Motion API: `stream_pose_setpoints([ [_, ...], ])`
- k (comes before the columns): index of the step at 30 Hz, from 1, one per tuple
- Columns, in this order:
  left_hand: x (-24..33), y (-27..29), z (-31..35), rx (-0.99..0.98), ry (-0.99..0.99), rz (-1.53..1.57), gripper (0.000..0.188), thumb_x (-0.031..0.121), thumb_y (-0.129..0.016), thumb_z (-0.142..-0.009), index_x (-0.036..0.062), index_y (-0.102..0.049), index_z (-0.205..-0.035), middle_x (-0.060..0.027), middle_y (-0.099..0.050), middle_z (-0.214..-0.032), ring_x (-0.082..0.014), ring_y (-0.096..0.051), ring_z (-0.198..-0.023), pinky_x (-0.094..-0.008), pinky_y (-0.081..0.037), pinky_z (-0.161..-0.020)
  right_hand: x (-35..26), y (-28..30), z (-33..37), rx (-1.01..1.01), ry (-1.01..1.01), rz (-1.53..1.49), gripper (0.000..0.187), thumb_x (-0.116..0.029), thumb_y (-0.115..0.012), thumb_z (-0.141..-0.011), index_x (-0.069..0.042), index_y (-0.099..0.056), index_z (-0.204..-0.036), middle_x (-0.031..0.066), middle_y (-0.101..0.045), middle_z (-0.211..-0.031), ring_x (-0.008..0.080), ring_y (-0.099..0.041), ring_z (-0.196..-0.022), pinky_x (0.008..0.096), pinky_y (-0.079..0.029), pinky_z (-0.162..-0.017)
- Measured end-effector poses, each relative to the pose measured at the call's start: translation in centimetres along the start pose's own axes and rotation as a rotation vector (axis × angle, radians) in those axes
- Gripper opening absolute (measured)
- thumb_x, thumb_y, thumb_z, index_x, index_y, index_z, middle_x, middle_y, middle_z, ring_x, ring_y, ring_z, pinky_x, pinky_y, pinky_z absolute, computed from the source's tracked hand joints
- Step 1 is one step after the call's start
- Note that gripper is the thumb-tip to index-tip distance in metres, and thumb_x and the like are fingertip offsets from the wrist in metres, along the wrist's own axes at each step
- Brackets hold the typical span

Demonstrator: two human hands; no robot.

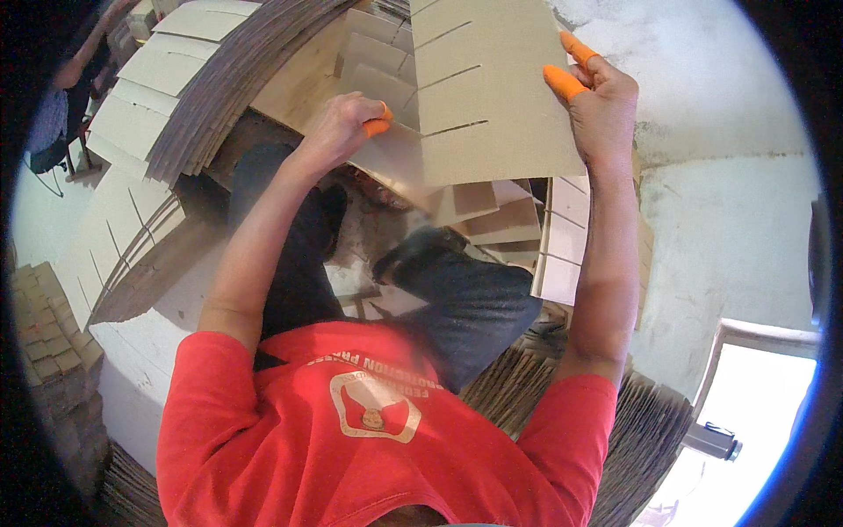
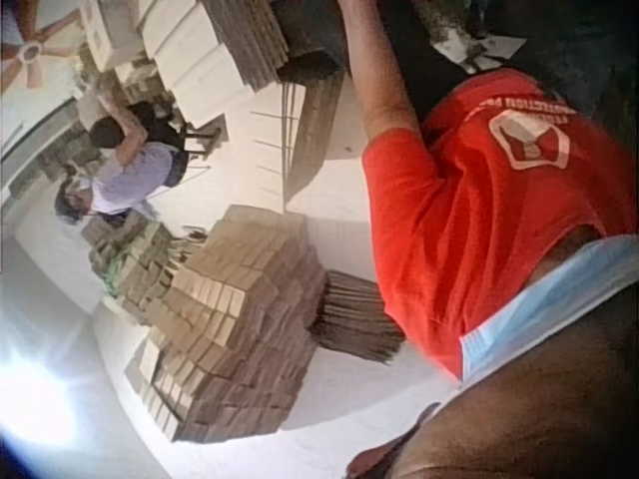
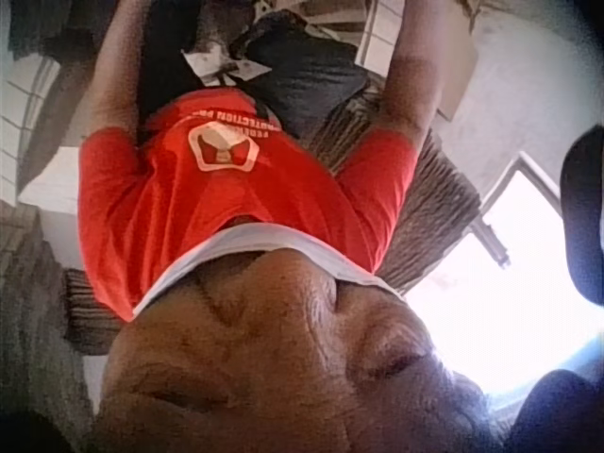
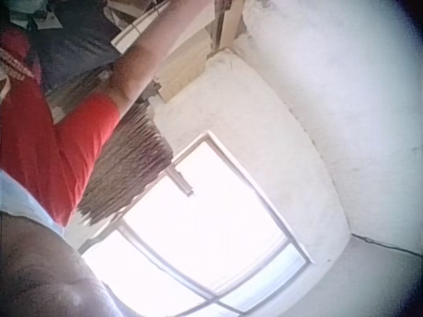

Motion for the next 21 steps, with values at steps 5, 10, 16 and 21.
stream_pose_setpoints([
  [5, -0.3, 0.1, -0.1, 0.007, -0.022, 0.003, 0.017, 0.009, -0.073, -0.077, 0.0027, -0.071, -0.093, -0.0137, -0.07, -0.088, -0.0305, -0.066, -0.082, -0.0383, -0.053, -0.071, -0.5, -1.0, 0.4, -0.001, 0.005, 0.011, 0.049, -0.006, -0.075, -0.077, -0.001, -0.063, -0.124, 0.0141, -0.073, -0.094, 0.0106, -0.066, -0.079, 0.026, -0.052, -0.071],
  [10, -0.8, 0.2, -0.1, -0.013, 0.017, 0.005, 0.016, 0.008, -0.073, -0.077, 0.0024, -0.071, -0.092, -0.0137, -0.07, -0.088, -0.0307, -0.067, -0.081, -0.0381, -0.053, -0.07, -1.2, -0.9, 0.3, -0.009, -0.048, 0.014, 0.049, -0.006, -0.075, -0.077, -0.001, -0.063, -0.123, 0.0141, -0.074, -0.093, 0.0115, -0.067, -0.077, 0.026, -0.052, -0.07],
  [16, -1.1, -0.1, -0.2, -0.01, 0.004, 0.041, 0.016, 0.009, -0.073, -0.078, 0.0035, -0.071, -0.092, -0.0135, -0.07, -0.086, -0.0307, -0.066, -0.081, -0.0384, -0.053, -0.069, 0.6, -3.0, 0.5, -0.056, 0.025, 0.036, 0.05, -0.007, -0.075, -0.075, -0.001, -0.063, -0.123, 0.0165, -0.073, -0.092, 0.0143, -0.068, -0.077, 0.0278, -0.053, -0.071],
  [21, -1.3, -0.2, -0.6, -0.045, -0.002, -0.011, 0.015, 0.011, -0.072, -0.078, 0.0037, -0.07, -0.091, -0.0133, -0.069, -0.083, -0.0319, -0.066, -0.081, -0.0397, -0.052, -0.07, 0.3, -6.7, 0.7, -0.18, 0.102, 0.05, 0.048, -0.003, -0.072, -0.081, -0.002, -0.061, -0.128, 0.0036, -0.069, -0.088, 0.0062, -0.058, -0.077, 0.0232, -0.05, -0.071],
])
Point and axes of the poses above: each hand's wrist, its own z-axis away from the middle knuckle, its own y-axis out of the back of the hand, x = y × z, the point moved 4 cm from there along -z, towards the middle knuckle
